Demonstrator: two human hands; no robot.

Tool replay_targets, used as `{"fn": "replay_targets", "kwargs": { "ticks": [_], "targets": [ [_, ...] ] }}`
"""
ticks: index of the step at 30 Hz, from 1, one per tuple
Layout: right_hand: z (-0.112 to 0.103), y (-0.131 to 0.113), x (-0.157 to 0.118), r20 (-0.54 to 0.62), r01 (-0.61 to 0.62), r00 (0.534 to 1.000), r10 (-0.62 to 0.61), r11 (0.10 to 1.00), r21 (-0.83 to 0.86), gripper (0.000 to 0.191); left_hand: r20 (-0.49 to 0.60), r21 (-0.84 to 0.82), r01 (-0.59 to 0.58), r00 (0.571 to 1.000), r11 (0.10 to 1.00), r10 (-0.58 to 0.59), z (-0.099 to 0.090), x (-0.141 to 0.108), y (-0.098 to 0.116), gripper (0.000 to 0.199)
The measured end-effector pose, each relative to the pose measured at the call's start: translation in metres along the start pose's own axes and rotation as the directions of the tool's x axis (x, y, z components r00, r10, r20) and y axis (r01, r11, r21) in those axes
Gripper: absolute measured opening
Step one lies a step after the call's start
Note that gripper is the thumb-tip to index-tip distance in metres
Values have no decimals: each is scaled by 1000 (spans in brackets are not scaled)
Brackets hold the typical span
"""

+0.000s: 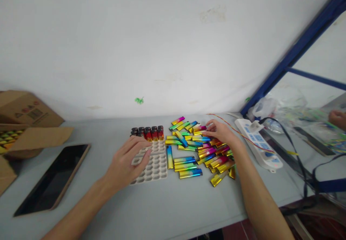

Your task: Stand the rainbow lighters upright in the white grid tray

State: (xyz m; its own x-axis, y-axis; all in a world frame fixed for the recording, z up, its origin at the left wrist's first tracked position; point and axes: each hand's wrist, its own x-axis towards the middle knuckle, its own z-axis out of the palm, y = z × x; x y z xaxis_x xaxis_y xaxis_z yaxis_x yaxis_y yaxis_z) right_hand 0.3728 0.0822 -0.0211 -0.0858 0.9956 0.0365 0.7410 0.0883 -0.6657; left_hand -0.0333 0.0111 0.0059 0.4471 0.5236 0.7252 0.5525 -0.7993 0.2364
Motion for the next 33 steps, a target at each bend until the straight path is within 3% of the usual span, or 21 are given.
{"fn": "replay_targets", "kwargs": {
  "ticks": [6,8,12,15,18,21,24,27,29,31,33],
  "targets": [
    [-6,2,0,110,58,992,-65,996,69,37,-9,8,16,1000,1000,-16,0,2,-1,17],
    [-10,-3,-3,86,115,989,-121,990,78,37,-24,-2,23,999,1000,-23,0,2,0,16],
    [-15,-28,-11,-70,255,966,-247,953,162,34,-67,-86,49,996,995,-55,3,3,10,16],
    [-4,-59,-19,-1,268,959,-285,900,345,34,-37,-207,176,982,962,-187,9,2,21,12],
    [17,-94,-27,134,261,924,-359,846,466,32,133,-373,417,908,829,-397,19,0,27,23],
    [42,-120,-36,186,239,900,-395,803,546,31,328,-537,603,793,590,-513,30,-3,28,33],
    [61,-133,-42,167,229,908,-383,790,570,33,491,-599,701,704,388,-513,33,-3,29,33],
    [68,-137,-45,175,237,902,-394,792,563,36,614,-595,746,662,300,-429,28,2,32,28],
    [65,-136,-44,120,251,923,-365,809,531,39,648,-609,756,648,238,-400,24,5,35,32],
    [58,-133,-41,-30,293,950,-310,857,424,42,668,-637,757,635,143,-388,22,7,36,31],
    [49,-128,-38,-195,334,937,-290,906,260,48,685,-660,751,621,36,-381,22,6,37,32]
  ]
}}
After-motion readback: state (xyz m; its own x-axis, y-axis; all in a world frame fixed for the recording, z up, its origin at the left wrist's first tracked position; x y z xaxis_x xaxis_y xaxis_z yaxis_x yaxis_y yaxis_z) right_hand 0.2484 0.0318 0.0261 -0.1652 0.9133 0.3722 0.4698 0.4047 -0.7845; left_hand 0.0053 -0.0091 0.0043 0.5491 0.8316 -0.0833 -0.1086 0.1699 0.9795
